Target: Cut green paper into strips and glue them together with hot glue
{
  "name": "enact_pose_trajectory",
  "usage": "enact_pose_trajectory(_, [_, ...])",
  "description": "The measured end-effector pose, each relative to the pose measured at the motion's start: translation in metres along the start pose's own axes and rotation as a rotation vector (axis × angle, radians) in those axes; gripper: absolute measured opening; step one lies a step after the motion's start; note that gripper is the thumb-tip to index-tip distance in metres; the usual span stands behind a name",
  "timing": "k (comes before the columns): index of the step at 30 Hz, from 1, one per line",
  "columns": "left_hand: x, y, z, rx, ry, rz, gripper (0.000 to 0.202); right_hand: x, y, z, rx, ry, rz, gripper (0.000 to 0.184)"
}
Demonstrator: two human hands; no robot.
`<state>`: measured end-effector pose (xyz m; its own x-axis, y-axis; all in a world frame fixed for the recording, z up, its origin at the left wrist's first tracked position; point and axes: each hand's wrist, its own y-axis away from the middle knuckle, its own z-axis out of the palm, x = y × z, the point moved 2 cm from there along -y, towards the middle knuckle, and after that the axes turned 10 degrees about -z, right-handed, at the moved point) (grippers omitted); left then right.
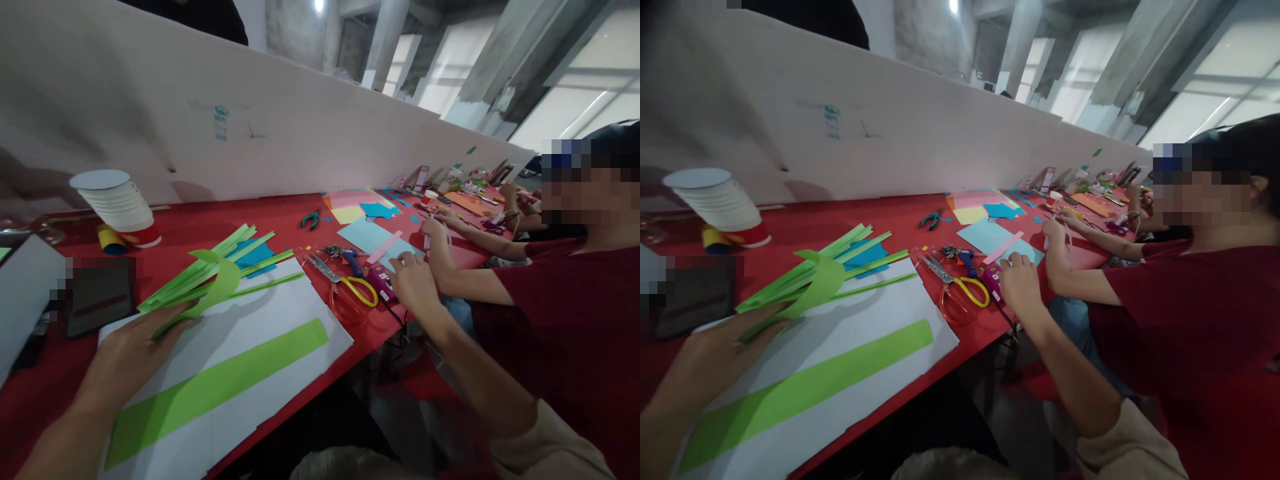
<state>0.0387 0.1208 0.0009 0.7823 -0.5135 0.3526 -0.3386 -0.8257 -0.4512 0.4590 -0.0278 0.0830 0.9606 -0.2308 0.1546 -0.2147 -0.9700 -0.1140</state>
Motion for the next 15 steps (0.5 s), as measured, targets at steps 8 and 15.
enact_pose_trajectory(8, [0.003,0.001,-0.003,-0.028,0.096,-0.057,0.037,-0.071,0.018,0.035,-0.099,-0.116,-0.208,0.04])
enact_pose_trajectory(15, [0.0,0.001,0.003,-0.135,0.057,-0.098,0.039,-0.076,0.008,0.04,-0.121,-0.296,-0.117,0.043])
